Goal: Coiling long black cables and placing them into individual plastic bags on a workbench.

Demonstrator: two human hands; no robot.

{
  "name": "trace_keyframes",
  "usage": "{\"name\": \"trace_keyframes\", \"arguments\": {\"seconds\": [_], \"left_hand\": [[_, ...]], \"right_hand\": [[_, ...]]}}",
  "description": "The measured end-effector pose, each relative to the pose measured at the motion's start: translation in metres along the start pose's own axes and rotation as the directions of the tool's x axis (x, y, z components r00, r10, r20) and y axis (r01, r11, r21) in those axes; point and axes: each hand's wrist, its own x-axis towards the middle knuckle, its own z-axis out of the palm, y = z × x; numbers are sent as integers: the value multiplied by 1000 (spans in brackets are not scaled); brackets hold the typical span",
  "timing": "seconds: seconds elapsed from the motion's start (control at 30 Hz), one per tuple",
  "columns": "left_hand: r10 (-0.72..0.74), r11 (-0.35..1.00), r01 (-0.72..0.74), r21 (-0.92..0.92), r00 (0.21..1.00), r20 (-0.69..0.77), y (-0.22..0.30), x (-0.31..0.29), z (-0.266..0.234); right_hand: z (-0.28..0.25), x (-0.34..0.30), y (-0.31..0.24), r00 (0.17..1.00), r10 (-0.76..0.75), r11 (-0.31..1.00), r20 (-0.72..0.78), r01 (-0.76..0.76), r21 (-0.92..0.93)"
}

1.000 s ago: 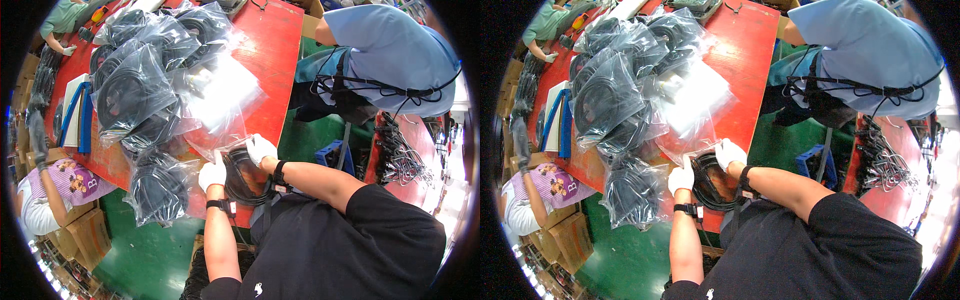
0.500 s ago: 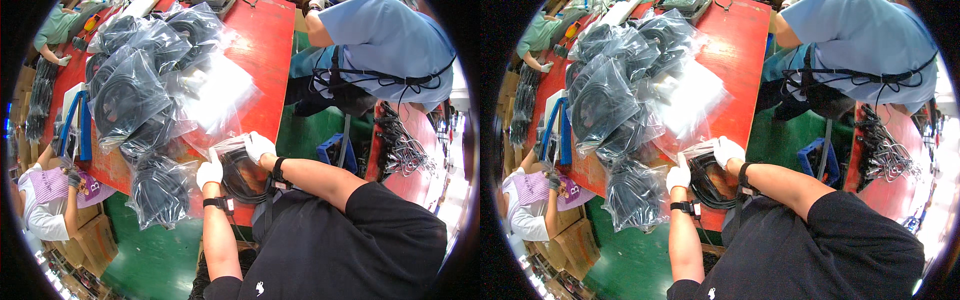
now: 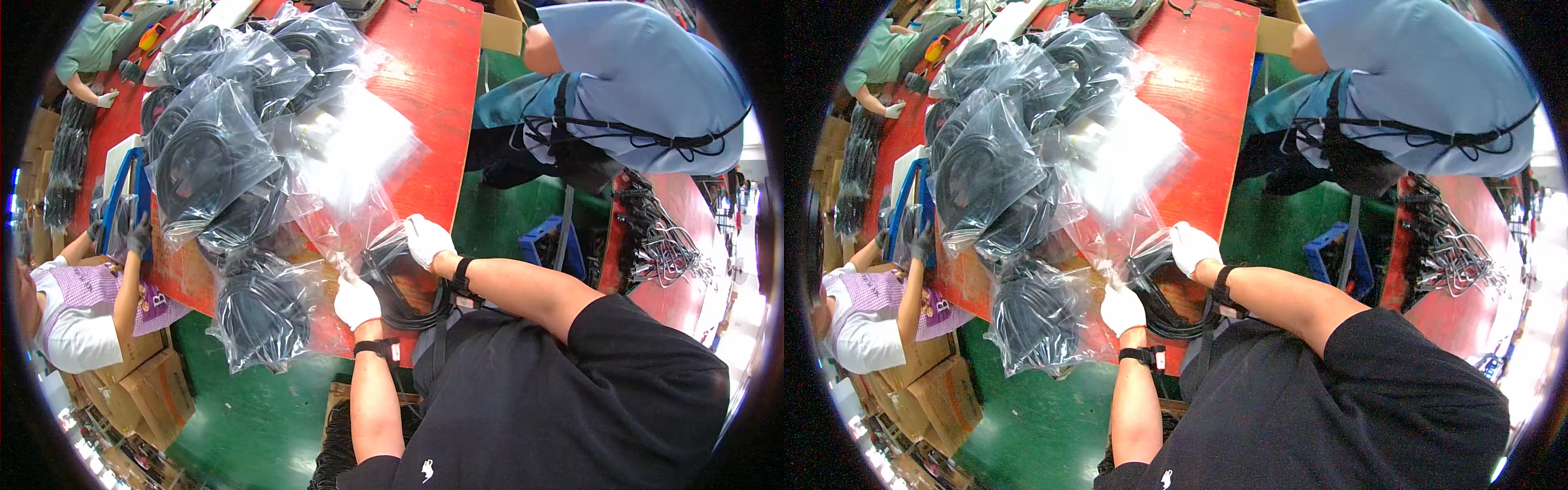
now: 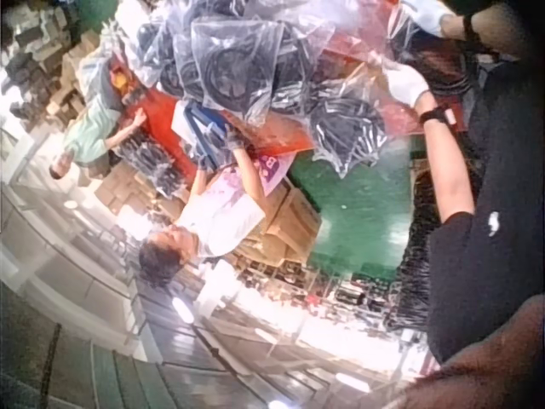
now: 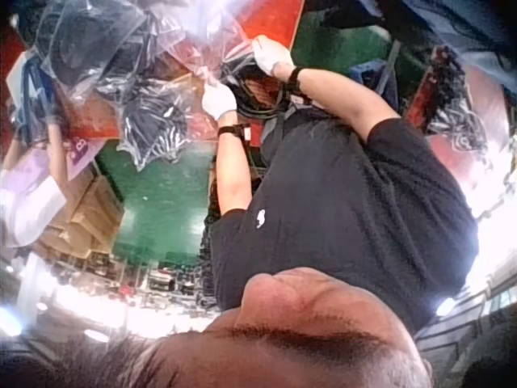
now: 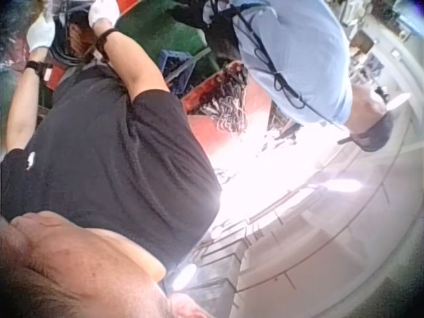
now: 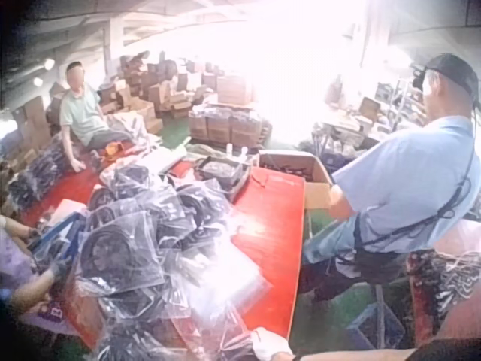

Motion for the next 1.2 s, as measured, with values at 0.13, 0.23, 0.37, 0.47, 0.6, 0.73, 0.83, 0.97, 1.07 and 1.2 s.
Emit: {"name": "trace_keyframes", "arguments": {"seconds": [0.13,0.23,0.37,0.47,0.6,0.73,0.83,0.97,1.07,1.2], "left_hand": [[-51,993,53,-109,999,16,-13,5,9],[4,988,-5,-153,1000,-6,-35,8,19],[-48,989,61,-133,994,102,-38,-1,23],[-31,991,39,-125,997,66,-45,-10,28],[-77,987,85,-136,995,65,-40,-30,31],[-136,965,129,-228,991,-16,-21,-57,24],[-203,946,182,-268,978,-50,-16,-62,19],[-233,924,240,-296,971,59,-13,-60,18],[-218,927,195,-321,975,-37,-27,-55,29],[-129,953,133,-271,991,35,-54,-41,44]], "right_hand": [[-1,-1,12,999,-30,998,-15,30,57],[2,1,24,997,-75,992,-27,77,96],[-1,0,29,993,-113,988,-47,117,103],[-1,-3,30,988,-141,984,-56,146,103],[-1,-6,33,993,-120,985,-23,122,124],[-2,-8,39,991,-125,980,-41,130,153],[-4,-8,38,989,-135,976,-55,142,166],[-5,-6,36,989,-133,982,-58,139,126],[-1,-7,40,987,-149,973,-60,157,167],[4,-8,44,981,-150,959,-120,174,223]]}}
